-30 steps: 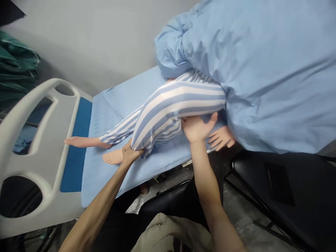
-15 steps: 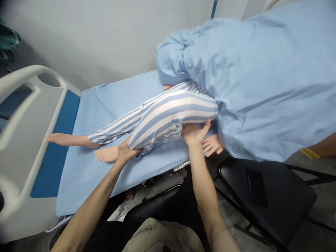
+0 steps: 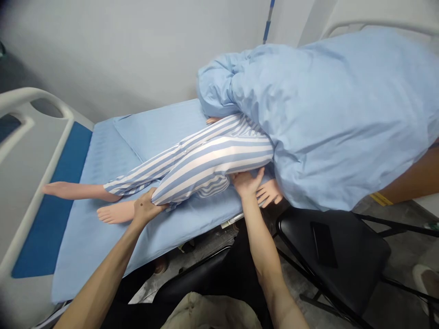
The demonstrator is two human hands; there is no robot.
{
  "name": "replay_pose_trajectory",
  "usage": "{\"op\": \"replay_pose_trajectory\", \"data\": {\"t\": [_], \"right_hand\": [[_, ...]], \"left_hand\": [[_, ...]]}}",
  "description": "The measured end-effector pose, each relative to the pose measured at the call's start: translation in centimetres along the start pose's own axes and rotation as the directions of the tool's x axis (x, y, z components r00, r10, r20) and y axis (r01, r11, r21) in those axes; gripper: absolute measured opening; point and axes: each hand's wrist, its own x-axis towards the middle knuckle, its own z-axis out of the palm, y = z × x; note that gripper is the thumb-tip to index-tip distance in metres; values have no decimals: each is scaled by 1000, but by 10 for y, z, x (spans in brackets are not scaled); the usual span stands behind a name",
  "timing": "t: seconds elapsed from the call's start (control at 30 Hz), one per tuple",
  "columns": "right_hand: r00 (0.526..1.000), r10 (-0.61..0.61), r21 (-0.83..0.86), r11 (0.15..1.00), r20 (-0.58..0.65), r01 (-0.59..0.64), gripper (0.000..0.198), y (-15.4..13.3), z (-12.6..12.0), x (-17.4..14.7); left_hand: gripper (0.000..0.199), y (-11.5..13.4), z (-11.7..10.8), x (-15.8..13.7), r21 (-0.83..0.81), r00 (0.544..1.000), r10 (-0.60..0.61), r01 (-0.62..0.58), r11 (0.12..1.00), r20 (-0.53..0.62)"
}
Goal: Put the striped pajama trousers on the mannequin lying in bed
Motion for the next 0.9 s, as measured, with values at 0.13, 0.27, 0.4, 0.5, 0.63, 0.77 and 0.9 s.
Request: {"op": "replay_pose_trajectory", "data": {"t": [0.13, 0.27, 0.4, 0.5, 0.63, 0.77, 0.9], "right_hand": [[1000, -5, 27, 1000, 16, 4, 71, -1, -8, 4], [1000, -4, 54, 999, 6, 4, 69, 3, -12, 7], [999, 12, 60, 998, 38, -15, 70, 9, -16, 10], [999, 14, 49, 999, 50, -16, 69, 18, -23, 12], [999, 19, 47, 999, 32, -20, 66, 34, -34, 15], [998, 55, 44, 998, 13, -55, 50, 48, -42, 17], [999, 52, 28, 998, 1, -52, 40, 51, -43, 18]], "left_hand": [[46, -12, -5, -3, 13, 999, 45, -45, 999, -2], [42, -24, -10, -5, 14, 997, 81, -80, 997, -4], [42, -39, -16, -7, 53, 998, 66, -65, 996, -13], [42, -55, -23, -11, 100, 998, 68, -68, 993, -3], [35, -82, -31, -24, 215, 999, 49, -48, 975, 2], [35, -104, -33, -40, 328, 998, 25, -41, 944, 54], [39, -111, -28, -43, 346, 996, 24, -51, 937, 83]]}}
